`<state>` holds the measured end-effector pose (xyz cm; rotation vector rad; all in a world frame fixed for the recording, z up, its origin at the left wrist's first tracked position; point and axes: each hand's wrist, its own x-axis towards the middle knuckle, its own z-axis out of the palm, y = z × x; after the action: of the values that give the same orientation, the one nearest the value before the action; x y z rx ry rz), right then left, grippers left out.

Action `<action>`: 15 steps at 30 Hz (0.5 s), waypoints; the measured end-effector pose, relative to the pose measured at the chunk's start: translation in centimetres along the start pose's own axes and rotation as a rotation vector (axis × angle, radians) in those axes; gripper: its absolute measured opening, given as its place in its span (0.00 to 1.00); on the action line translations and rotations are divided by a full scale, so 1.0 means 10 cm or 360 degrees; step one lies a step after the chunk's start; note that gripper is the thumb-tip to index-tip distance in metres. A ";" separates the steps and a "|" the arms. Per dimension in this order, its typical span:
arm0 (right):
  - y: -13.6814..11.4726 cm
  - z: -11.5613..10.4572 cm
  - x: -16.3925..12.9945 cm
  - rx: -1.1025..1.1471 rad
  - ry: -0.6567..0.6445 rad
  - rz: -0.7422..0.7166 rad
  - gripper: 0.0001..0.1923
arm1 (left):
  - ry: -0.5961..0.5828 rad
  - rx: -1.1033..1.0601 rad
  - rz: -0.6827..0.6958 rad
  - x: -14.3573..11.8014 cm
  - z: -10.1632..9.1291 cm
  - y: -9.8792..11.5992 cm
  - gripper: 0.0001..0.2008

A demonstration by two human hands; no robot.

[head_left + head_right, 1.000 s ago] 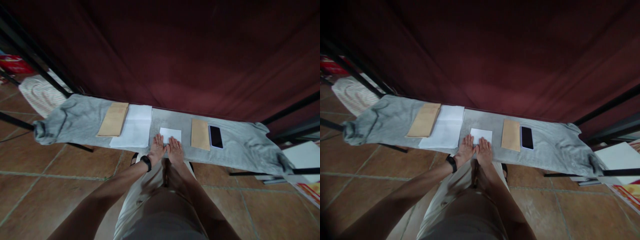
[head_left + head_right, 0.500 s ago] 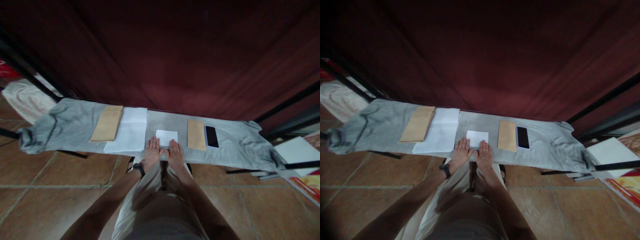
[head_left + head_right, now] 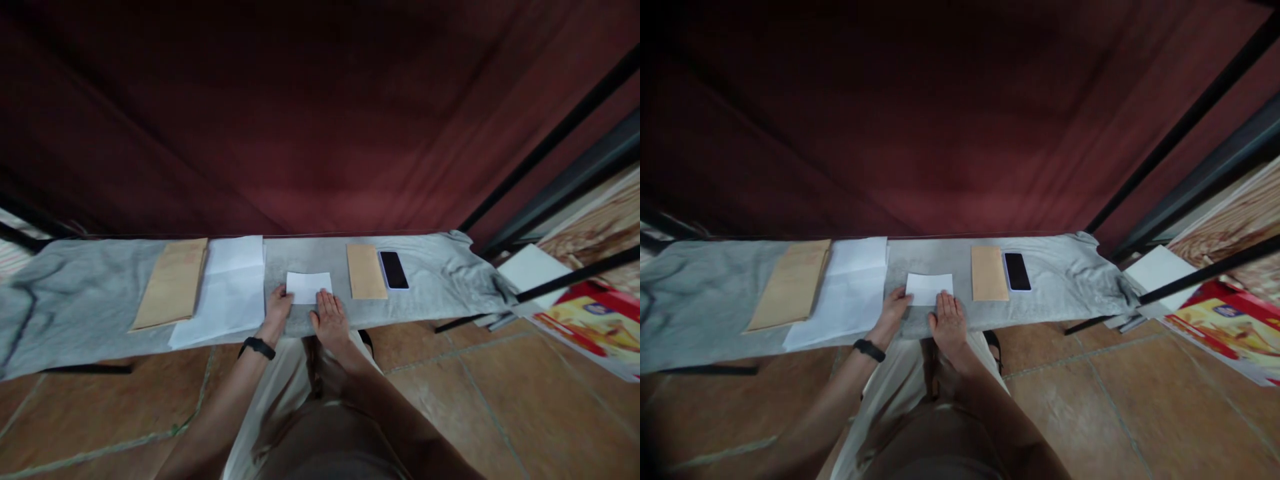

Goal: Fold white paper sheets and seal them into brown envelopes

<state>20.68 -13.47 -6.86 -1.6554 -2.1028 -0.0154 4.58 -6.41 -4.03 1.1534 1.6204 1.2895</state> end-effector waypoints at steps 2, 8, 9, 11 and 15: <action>0.01 -0.01 0.00 0.0039 -0.0001 0.0007 0.29 | 0.0007 -0.0038 -0.0007 -0.04 0.01 0.07 0.12; 0.13 -0.05 0.23 0.0963 0.0079 0.0486 0.24 | 0.0141 0.0160 0.0393 -0.21 -0.06 0.42 0.10; 0.15 -0.06 0.29 0.1126 0.0098 0.0597 0.25 | 0.0149 0.0273 0.0579 -0.25 -0.08 0.47 0.09; 0.19 -0.08 0.40 0.1319 0.0092 0.0701 0.30 | 0.0095 0.0525 0.0961 -0.34 -0.11 0.54 0.10; 0.20 -0.12 0.47 0.1650 0.0005 0.0781 0.38 | -0.0232 0.0914 0.1334 -0.52 -0.13 0.49 0.13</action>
<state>22.17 -8.98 -4.61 -1.3833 -1.2259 1.0268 5.92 -11.29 1.12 2.3970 1.4757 1.1738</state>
